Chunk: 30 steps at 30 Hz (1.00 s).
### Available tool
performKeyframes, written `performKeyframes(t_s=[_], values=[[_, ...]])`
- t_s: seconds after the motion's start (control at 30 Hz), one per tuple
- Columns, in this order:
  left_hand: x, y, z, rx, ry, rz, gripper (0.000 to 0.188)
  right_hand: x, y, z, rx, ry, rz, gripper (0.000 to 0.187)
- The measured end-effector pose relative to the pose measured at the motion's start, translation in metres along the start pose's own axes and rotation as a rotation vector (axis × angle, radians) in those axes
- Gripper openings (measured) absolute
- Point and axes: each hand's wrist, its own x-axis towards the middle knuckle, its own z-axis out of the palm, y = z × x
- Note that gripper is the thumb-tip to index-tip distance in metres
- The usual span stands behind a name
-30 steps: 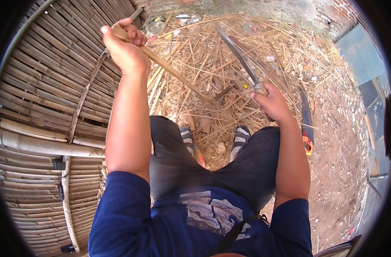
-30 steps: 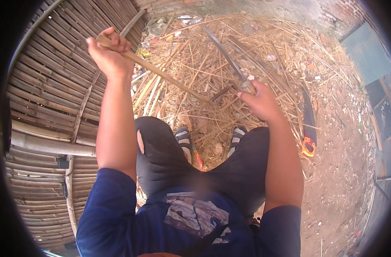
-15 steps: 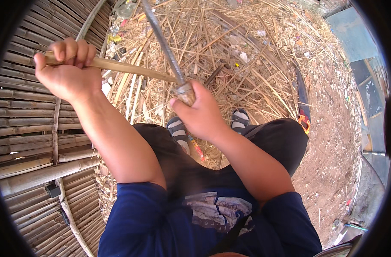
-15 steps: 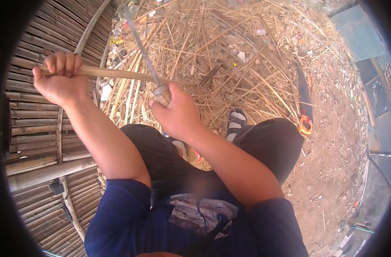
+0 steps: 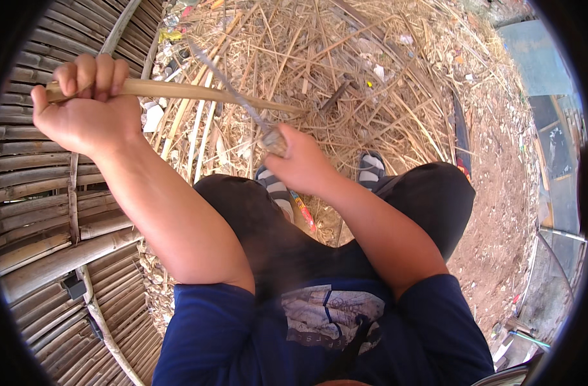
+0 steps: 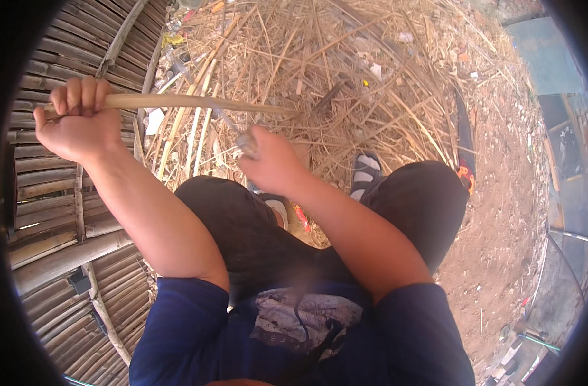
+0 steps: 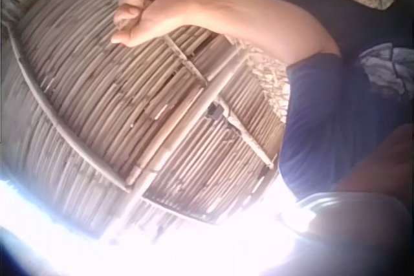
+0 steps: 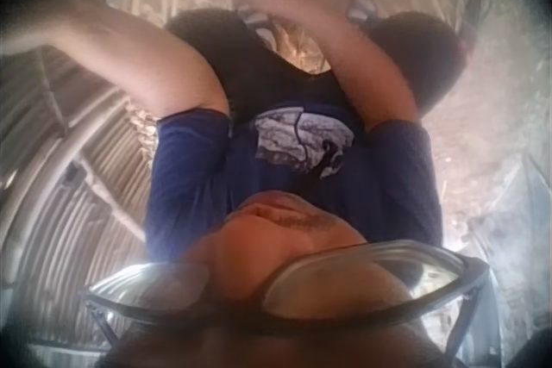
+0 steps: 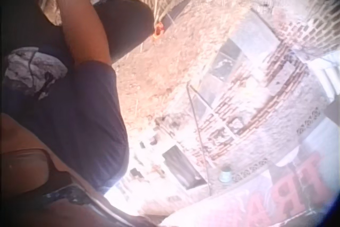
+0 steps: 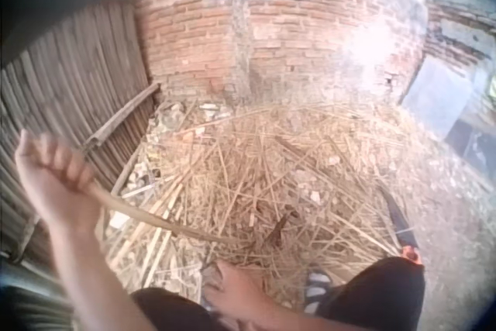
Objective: The person trims a piece of bamboo with a machete and then shaves the end of the bamboo using a knife.
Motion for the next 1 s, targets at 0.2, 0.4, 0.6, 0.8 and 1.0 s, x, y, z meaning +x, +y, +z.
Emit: performKeyframes(t_s=[0.2, 0.4, 0.6, 0.8, 1.0], values=[[0.0, -0.003, 0.003, 0.121, 0.181, 0.057, 0.038, 0.001, 0.058, 0.02, 0.118, -0.01, 0.161, 0.032], [0.016, 0.0, -0.025, 0.115, 0.163, 0.059, 0.039, 0.005, 0.016, 0.001, -0.054, -0.09, 0.09, 0.033], [0.001, -0.009, 0.009, 0.187, 0.191, 0.107, 0.037, 0.001, 0.074, 0.025, 0.044, 0.116, 0.021, 0.037], [0.004, -0.006, 0.012, 0.194, 0.178, 0.102, 0.037, 0.018, 0.097, -0.007, -0.093, -0.026, 0.371, 0.033], [0.0, -0.013, 0.023, 0.291, 0.315, 0.202, 0.036, 0.009, 0.028, 0.015, 0.015, 0.01, 0.002, 0.041]])
